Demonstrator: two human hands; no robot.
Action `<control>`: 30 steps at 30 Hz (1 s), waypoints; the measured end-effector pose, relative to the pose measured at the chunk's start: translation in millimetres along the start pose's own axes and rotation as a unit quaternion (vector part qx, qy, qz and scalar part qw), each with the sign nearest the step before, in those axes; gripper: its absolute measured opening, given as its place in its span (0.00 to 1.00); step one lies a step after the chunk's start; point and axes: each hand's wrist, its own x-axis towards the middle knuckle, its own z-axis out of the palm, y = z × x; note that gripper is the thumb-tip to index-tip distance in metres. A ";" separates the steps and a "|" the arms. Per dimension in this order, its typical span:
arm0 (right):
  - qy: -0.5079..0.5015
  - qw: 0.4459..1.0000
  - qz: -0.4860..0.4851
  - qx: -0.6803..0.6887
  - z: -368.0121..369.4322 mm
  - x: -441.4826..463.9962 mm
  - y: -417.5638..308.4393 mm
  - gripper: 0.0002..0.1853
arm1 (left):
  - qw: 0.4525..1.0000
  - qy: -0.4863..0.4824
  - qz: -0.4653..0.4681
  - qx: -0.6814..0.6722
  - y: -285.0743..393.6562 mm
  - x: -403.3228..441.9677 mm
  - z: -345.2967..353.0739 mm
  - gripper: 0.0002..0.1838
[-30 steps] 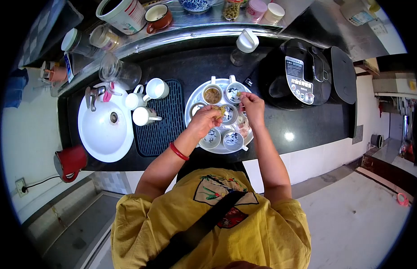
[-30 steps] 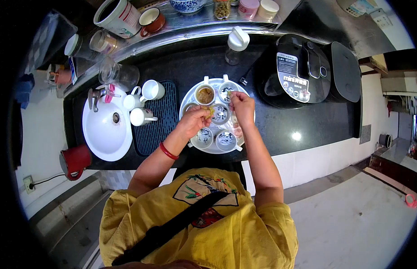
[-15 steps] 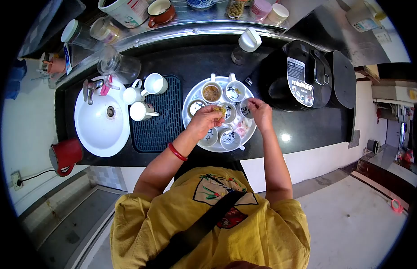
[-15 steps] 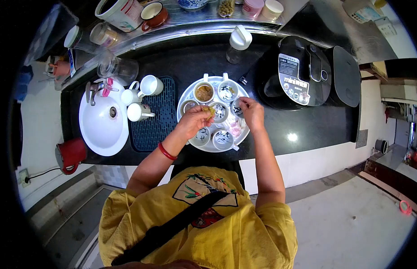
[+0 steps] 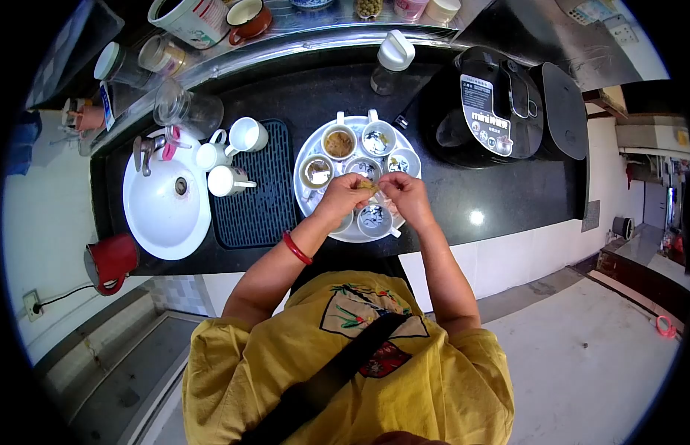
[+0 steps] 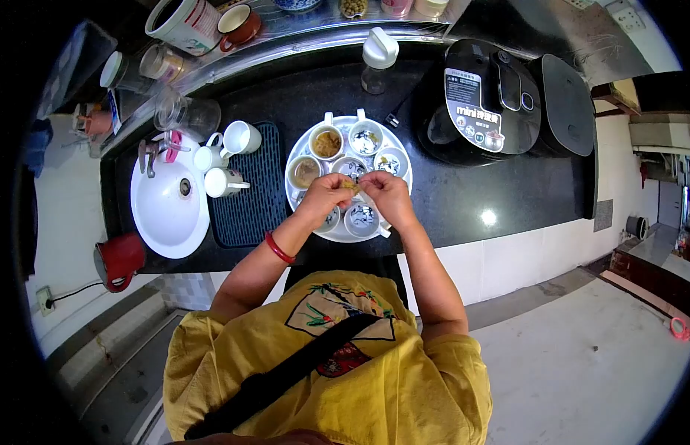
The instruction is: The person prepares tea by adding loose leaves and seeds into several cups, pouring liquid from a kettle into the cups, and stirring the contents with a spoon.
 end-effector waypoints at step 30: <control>-0.030 0.959 0.140 0.245 16.8 -8.1 8.8 0.04 | 0.956 0.040 -0.027 -0.289 -19.2 -19.0 -4.0 0.09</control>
